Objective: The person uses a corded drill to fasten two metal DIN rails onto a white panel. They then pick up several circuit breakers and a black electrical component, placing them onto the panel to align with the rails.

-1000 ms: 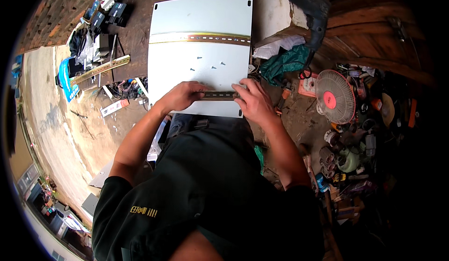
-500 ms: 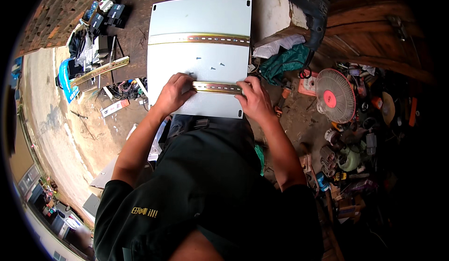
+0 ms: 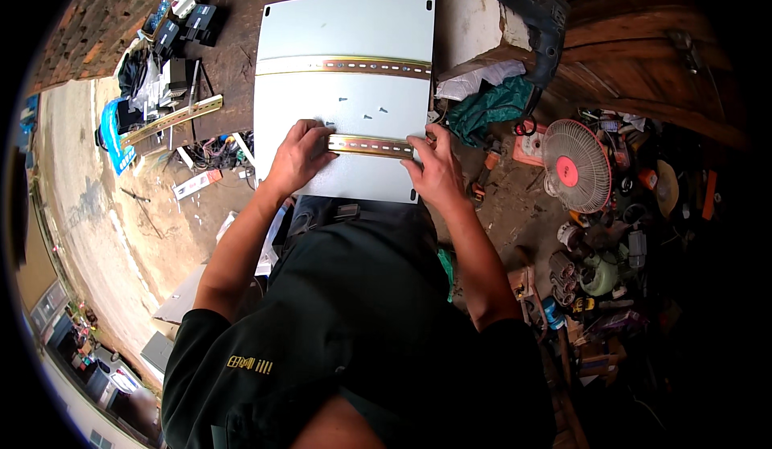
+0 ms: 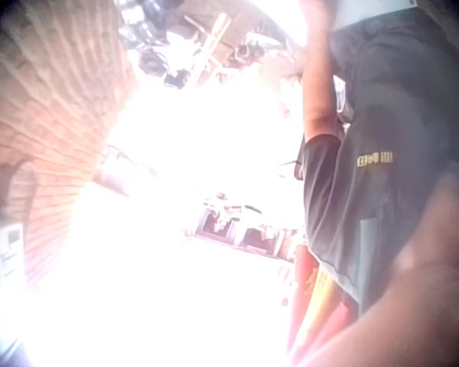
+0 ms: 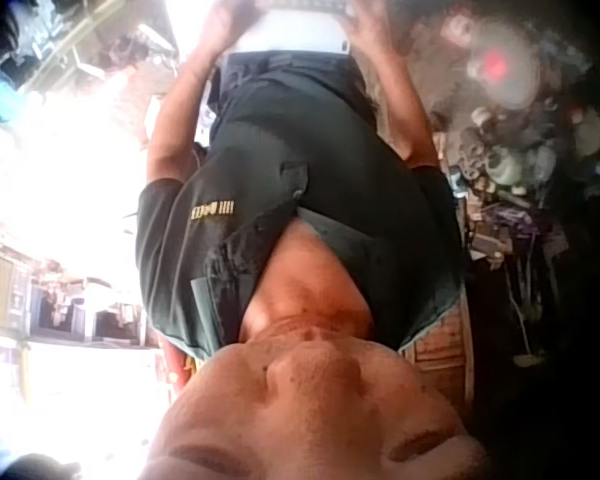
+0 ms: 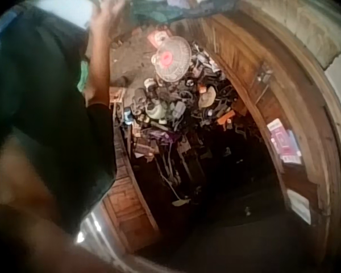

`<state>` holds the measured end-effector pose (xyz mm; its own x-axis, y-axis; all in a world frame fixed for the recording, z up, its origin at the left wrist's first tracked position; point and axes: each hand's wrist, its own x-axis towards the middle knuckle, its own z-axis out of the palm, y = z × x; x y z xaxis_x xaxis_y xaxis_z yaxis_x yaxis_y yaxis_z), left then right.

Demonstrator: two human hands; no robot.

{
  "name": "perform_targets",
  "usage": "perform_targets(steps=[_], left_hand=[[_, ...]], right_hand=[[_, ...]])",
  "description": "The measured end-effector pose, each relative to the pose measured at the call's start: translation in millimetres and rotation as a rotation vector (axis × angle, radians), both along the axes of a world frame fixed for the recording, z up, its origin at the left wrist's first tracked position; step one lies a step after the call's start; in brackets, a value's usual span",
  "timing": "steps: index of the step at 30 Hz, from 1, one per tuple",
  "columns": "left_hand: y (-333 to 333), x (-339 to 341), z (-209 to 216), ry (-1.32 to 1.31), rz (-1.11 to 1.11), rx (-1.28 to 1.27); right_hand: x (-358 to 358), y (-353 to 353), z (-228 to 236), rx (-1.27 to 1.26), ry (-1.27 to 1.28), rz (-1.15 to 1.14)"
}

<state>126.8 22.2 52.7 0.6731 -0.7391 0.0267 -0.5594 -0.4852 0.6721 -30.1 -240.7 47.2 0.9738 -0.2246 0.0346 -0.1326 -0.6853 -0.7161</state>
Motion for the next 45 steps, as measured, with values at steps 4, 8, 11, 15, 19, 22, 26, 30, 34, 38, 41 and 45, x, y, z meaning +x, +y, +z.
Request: perform_targets(steps=[4, 8, 11, 15, 19, 22, 26, 30, 34, 38, 41, 45], left_hand=[[0.5, -1.0, -1.5, 0.008, 0.012, 0.011], [-0.5, -1.0, -2.7, 0.007, 0.006, 0.003], [-0.6, -1.4, -3.2, 0.013, 0.012, 0.002], [0.2, -1.2, -2.7, -0.002, 0.001, 0.022], [0.3, -1.3, -2.4, 0.003, 0.001, 0.026], [0.0, -1.5, -3.1, 0.005, 0.003, 0.017], [-1.9, -2.7, -2.0, 0.000, 0.010, 0.007], [-1.8, -2.8, -2.4, -0.006, 0.012, 0.008], [-1.3, -3.0, -3.2, 0.000, 0.016, 0.000], [-1.6, -2.8, -2.5, 0.001, 0.021, 0.005], [-2.3, -3.8, -1.6, 0.007, 0.021, 0.002], [-1.2, -3.0, -1.2, 0.024, 0.014, 0.029]], right_hand=[[1.0, 0.5, 4.3, 0.039, 0.014, 0.000], [-0.2, -0.4, 1.8, 0.067, 0.023, -0.010], [-0.3, -1.4, 0.3, 0.070, 0.022, -0.005], [-0.4, -2.6, -0.6, 0.074, 0.024, 0.000], [-0.4, -2.9, 0.2, 0.074, 0.033, 0.001], [-0.6, -3.2, 0.1, 0.068, 0.029, 0.001], [-2.9, -4.6, -4.9, 0.067, 0.001, 0.003], [-2.0, -4.1, -3.7, 0.063, -0.011, 0.009], [-2.2, -3.8, -3.9, 0.056, -0.010, 0.008], [-2.4, -3.8, -3.1, 0.066, -0.002, 0.001], [-2.1, -4.0, -2.5, 0.064, -0.005, 0.003], [-2.5, -3.8, -3.8, 0.067, -0.007, 0.002]])
